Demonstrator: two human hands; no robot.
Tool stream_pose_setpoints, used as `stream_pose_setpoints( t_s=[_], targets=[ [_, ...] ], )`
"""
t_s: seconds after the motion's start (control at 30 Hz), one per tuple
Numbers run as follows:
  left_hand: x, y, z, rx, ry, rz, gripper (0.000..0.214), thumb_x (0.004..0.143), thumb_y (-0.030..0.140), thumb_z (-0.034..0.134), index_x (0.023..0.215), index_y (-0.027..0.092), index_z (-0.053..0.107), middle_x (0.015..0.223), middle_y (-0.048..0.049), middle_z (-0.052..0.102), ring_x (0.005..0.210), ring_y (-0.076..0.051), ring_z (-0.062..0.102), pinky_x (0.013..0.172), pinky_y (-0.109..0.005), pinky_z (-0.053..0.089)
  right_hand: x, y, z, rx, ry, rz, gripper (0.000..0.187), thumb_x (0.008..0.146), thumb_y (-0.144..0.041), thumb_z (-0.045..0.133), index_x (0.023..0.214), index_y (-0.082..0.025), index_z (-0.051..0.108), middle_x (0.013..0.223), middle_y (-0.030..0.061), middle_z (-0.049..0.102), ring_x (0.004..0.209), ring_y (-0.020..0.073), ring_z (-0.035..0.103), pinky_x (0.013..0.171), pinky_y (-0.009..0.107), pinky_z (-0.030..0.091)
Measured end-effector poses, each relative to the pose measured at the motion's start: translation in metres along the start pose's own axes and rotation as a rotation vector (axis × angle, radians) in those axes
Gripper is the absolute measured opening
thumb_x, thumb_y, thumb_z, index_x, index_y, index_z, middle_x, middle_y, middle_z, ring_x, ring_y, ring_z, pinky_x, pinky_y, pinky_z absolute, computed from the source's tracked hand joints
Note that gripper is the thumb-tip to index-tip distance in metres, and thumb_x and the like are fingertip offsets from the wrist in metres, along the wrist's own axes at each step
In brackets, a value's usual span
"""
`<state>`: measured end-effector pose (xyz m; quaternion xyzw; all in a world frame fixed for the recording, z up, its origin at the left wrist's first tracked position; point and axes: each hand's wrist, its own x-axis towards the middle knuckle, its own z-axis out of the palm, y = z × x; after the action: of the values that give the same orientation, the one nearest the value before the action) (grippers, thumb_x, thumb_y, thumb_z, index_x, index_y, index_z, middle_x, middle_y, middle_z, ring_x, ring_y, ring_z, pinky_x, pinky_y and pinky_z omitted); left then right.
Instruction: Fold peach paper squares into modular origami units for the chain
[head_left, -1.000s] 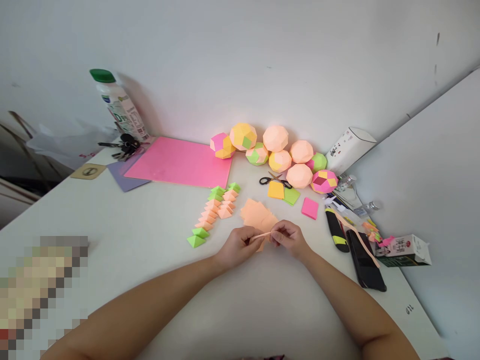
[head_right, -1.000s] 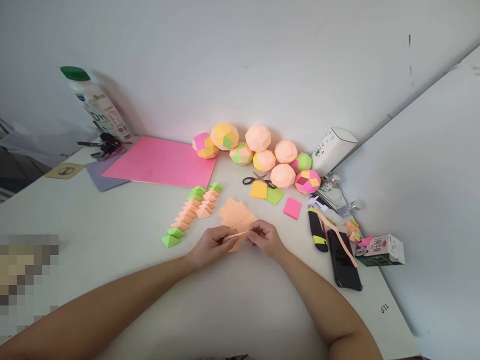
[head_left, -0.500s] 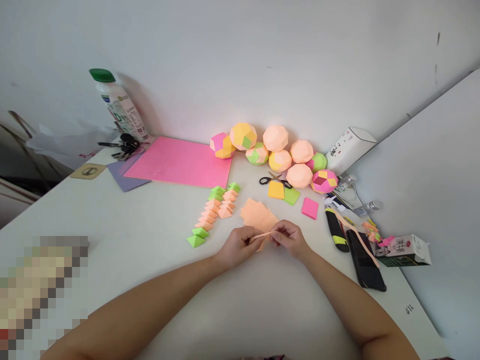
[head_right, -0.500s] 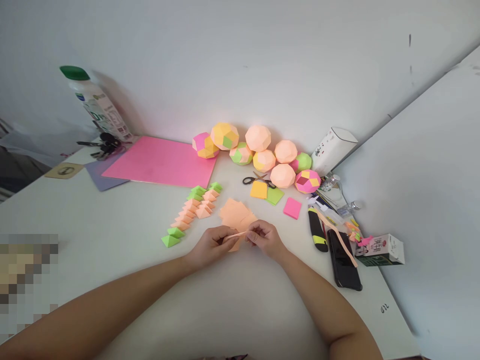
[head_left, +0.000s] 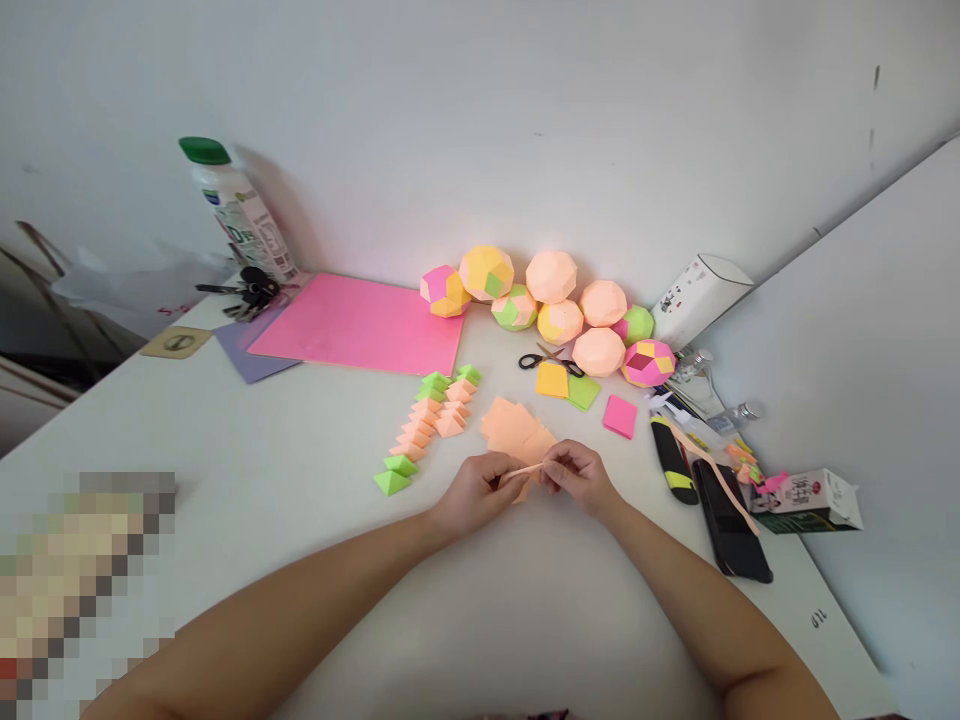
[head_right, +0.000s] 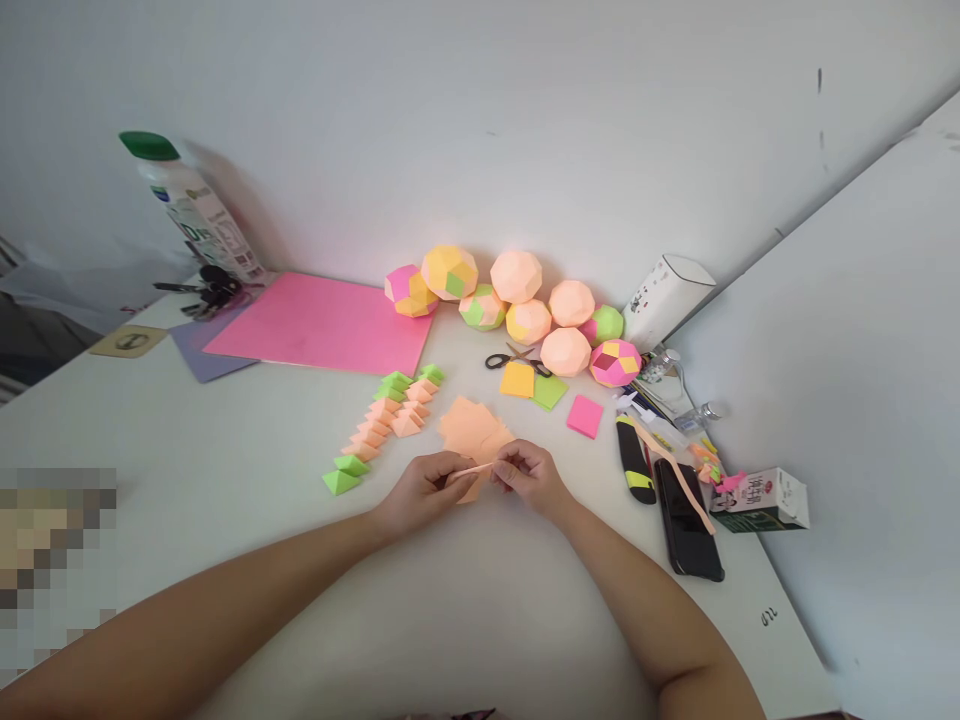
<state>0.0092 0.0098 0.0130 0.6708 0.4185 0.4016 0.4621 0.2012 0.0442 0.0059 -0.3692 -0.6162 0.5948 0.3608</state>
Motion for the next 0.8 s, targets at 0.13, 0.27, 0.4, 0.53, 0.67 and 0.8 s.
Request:
stream_pose_setpoints(
  t_s=[0.13,0.27,0.4,0.53,0.67,0.8],
  targets=[
    [0.0,0.0004,-0.0002,0.01,0.004,0.002,0.029,0.085,0.027,0.046,0.058,0.015,0.048,0.055,0.0045,0.036,0.053,-0.008,0.032,0.049,-0.021,0.027,-0.0004,0.0,-0.0004,0.006,0.003,0.005,0.019,0.081,-0.035,0.061,0.076,-0.017,0.056,0.064,0.0007,0.06,0.051,0.0099,0.052,0.049,0.024,0.044],
    [-0.0002,-0.0003,0.0,0.007,0.0,0.005,0.03,0.086,0.027,0.045,0.058,0.015,0.047,0.055,0.0048,0.034,0.052,-0.008,0.031,0.049,-0.021,0.027,-0.0004,0.0005,-0.001,0.022,0.006,0.013,0.019,0.082,-0.035,0.06,0.077,-0.017,0.056,0.064,0.0006,0.061,0.051,0.0098,0.052,0.049,0.024,0.044],
    [-0.0003,-0.0006,0.0001,0.001,-0.001,-0.001,0.032,0.085,0.027,0.045,0.055,0.016,0.044,0.055,0.0051,0.033,0.052,-0.008,0.03,0.049,-0.021,0.026,-0.0003,0.0,-0.0008,0.027,-0.001,0.012,0.017,0.082,-0.033,0.06,0.077,-0.017,0.056,0.064,-0.0001,0.061,0.05,0.0092,0.052,0.05,0.023,0.043],
    [0.0001,0.0009,-0.0007,0.009,-0.007,-0.008,0.031,0.085,0.026,0.046,0.056,0.016,0.044,0.055,0.0051,0.033,0.053,-0.008,0.031,0.05,-0.021,0.027,-0.0004,-0.0014,-0.0004,0.017,0.002,0.016,0.018,0.082,-0.033,0.06,0.076,-0.016,0.057,0.063,0.0002,0.06,0.051,0.0094,0.052,0.05,0.024,0.043],
    [0.0005,0.0018,-0.0009,0.021,-0.011,-0.007,0.03,0.085,0.026,0.045,0.056,0.016,0.045,0.055,0.005,0.033,0.053,-0.008,0.03,0.05,-0.022,0.027,-0.0004,-0.0022,-0.0002,0.014,0.005,0.023,0.02,0.082,-0.035,0.06,0.076,-0.016,0.056,0.063,0.0008,0.061,0.051,0.0099,0.052,0.05,0.024,0.043],
    [0.0001,0.0011,-0.0005,0.025,-0.01,-0.002,0.03,0.085,0.025,0.045,0.056,0.016,0.043,0.055,0.005,0.032,0.053,-0.008,0.03,0.049,-0.022,0.026,-0.0006,-0.0016,-0.0004,0.014,0.004,0.021,0.019,0.082,-0.035,0.06,0.076,-0.017,0.056,0.063,0.0004,0.06,0.051,0.0097,0.051,0.05,0.024,0.044]
  ],
)
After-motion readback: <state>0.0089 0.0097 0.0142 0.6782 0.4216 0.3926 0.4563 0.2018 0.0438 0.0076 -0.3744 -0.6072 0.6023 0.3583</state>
